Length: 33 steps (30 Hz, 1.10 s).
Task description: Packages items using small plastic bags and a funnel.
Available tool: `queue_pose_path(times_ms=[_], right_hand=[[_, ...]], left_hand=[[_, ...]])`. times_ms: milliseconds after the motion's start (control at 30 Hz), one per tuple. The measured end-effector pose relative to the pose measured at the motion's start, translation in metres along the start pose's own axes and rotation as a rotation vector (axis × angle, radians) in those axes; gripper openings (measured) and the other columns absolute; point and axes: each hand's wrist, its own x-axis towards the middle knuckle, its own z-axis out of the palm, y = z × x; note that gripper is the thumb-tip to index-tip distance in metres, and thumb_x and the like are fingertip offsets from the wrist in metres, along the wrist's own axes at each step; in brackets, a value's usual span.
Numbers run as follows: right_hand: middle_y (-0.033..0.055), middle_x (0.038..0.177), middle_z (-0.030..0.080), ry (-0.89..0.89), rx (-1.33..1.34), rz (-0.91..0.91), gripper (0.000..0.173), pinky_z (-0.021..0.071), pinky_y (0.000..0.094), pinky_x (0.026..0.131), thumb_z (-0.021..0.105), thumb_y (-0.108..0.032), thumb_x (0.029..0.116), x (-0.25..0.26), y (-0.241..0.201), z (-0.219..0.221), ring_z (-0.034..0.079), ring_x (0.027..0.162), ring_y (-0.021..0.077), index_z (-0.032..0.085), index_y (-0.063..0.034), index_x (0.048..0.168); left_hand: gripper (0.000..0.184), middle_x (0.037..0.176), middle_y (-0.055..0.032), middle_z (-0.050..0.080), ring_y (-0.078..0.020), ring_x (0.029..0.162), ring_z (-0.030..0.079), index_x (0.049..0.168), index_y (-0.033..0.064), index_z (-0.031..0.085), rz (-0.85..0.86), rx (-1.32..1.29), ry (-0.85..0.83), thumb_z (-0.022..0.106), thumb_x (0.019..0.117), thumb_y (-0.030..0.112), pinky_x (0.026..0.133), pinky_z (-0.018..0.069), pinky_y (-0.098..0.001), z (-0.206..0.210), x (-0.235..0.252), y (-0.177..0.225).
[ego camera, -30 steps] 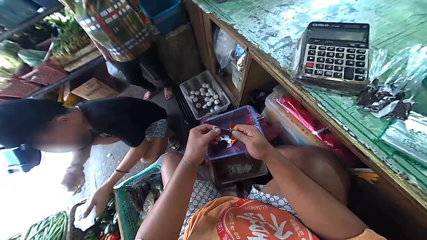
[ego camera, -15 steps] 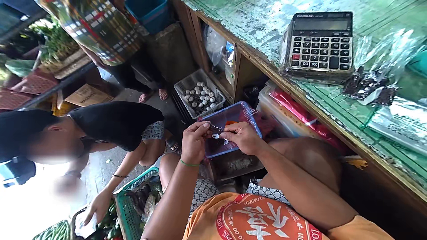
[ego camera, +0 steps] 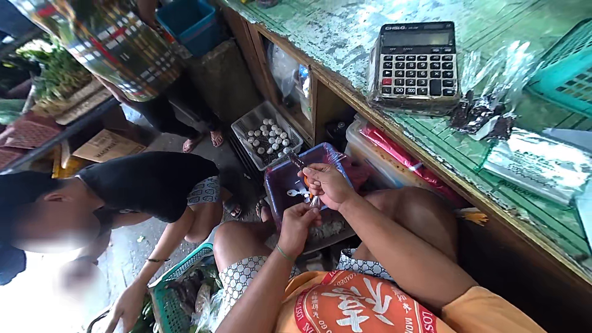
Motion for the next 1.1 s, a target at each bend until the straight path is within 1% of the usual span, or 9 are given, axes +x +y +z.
queue_pose_path(times_ms=[100, 200, 333, 500, 567, 667, 833, 1000, 1100], right_hand=[[-0.0043, 0.065, 0.05, -0.01, -0.034, 0.057, 0.025, 0.0455, 0.0227, 0.055, 0.049, -0.017, 0.1072, 0.0, -0.004, -0.001, 0.047, 0.054, 0.0058, 0.068, -0.0009, 0.103], [0.0093, 0.094, 0.071, -0.118, -0.184, -0.059, 0.026, 0.0586, 0.0366, 0.09, 0.048, -0.013, 0.1066, -0.006, -0.011, -0.001, 0.07, 0.088, 0.0167, 0.065, 0.0059, 0.105], [0.012, 0.101, 0.074, -0.252, -0.784, -0.428, 0.024, 0.0527, 0.0388, 0.096, 0.061, -0.016, 0.1013, -0.013, -0.004, 0.002, 0.068, 0.101, 0.0187, 0.075, 0.0025, 0.098], [0.0182, 0.108, 0.071, -0.287, -1.388, -0.123, 0.025, 0.0465, 0.0634, 0.097, 0.057, -0.021, 0.1034, 0.001, -0.004, -0.001, 0.063, 0.113, 0.0379, 0.074, -0.003, 0.106], [0.019, 0.1, 0.071, -0.133, -1.201, -0.102, 0.025, 0.0509, 0.0616, 0.09, 0.056, -0.017, 0.102, 0.011, 0.0, -0.01, 0.067, 0.102, 0.0356, 0.074, 0.0003, 0.099], [0.0065, 0.082, 0.064, 0.05, -0.602, -0.09, 0.024, 0.0474, 0.0373, 0.071, 0.063, -0.02, 0.1004, 0.007, -0.001, -0.017, 0.056, 0.073, 0.0141, 0.072, 0.0012, 0.094], [0.0111, 0.112, 0.071, -0.035, -0.052, 0.009, 0.021, 0.0565, 0.0347, 0.094, 0.051, -0.009, 0.1036, -0.021, -0.001, 0.012, 0.068, 0.102, 0.0165, 0.065, 0.0052, 0.113], [0.013, 0.148, 0.056, -0.222, 0.036, -0.006, 0.042, 0.0462, 0.0443, 0.111, 0.046, -0.014, 0.1011, -0.012, 0.026, 0.017, 0.053, 0.135, 0.0237, 0.06, 0.0009, 0.137], [0.0124, 0.149, 0.054, -0.224, -0.011, -0.018, 0.046, 0.0455, 0.0432, 0.111, 0.048, -0.018, 0.1013, -0.01, 0.035, 0.023, 0.053, 0.135, 0.0231, 0.056, 0.0, 0.143]], left_hand=[[0.023, 0.077, -0.0046, 0.07, -0.0121, 0.068, 0.066, 0.097, -0.001, 0.071, -0.015, -0.089, 0.035, 0.051, 0.1026, 0.01, 0.067, 0.0586, -0.0298, -0.029, 0.002, 0.009], [0.027, 0.079, -0.0021, 0.069, -0.0108, 0.068, 0.065, 0.102, 0.0031, 0.067, -0.007, -0.089, 0.102, 0.043, 0.1061, 0.013, 0.066, 0.0579, -0.0287, -0.068, 0.013, 0.029], [0.01, 0.082, -0.0012, 0.072, -0.0089, 0.068, 0.067, 0.1, 0.0012, 0.069, 0.207, 0.245, 0.196, 0.061, 0.0937, 0.002, 0.064, 0.0591, -0.026, -0.091, 0.047, 0.072], [0.011, 0.088, -0.0053, 0.075, -0.01, 0.077, 0.071, 0.095, 0.001, 0.077, 0.473, 0.894, 0.077, 0.074, 0.0875, 0.008, 0.074, 0.061, -0.0314, -0.035, 0.04, 0.101], [0.01, 0.091, -0.0056, 0.075, -0.0084, 0.082, 0.071, 0.095, 0.0022, 0.078, 0.617, 0.934, 0.076, 0.073, 0.0881, 0.008, 0.078, 0.0613, -0.029, -0.014, 0.031, 0.074], [0.009, 0.09, -0.0043, 0.075, -0.004, 0.081, 0.07, 0.094, -0.0005, 0.075, 0.636, 0.737, 0.207, 0.071, 0.0875, 0.005, 0.077, 0.0602, -0.0231, -0.013, 0.031, 0.049], [0.01, 0.095, -0.0083, 0.073, -0.011, 0.093, 0.07, 0.094, 0.0006, 0.077, 0.897, 0.844, 0.28, 0.071, 0.0884, 0.006, 0.087, 0.059, -0.027, -0.032, 0.021, 0.037], [0.009, 0.094, -0.0067, 0.074, -0.0184, 0.094, 0.069, 0.091, 0.0075, 0.078, 0.953, 0.953, 0.398, 0.07, 0.0906, 0.011, 0.09, 0.0571, -0.0378, -0.054, 0.033, 0.038], [0.008, 0.095, -0.0034, 0.074, -0.0186, 0.098, 0.068, 0.089, 0.0114, 0.079, 0.896, 0.96, 0.444, 0.078, 0.0869, 0.019, 0.095, 0.0539, -0.0414, -0.061, 0.034, 0.039]])
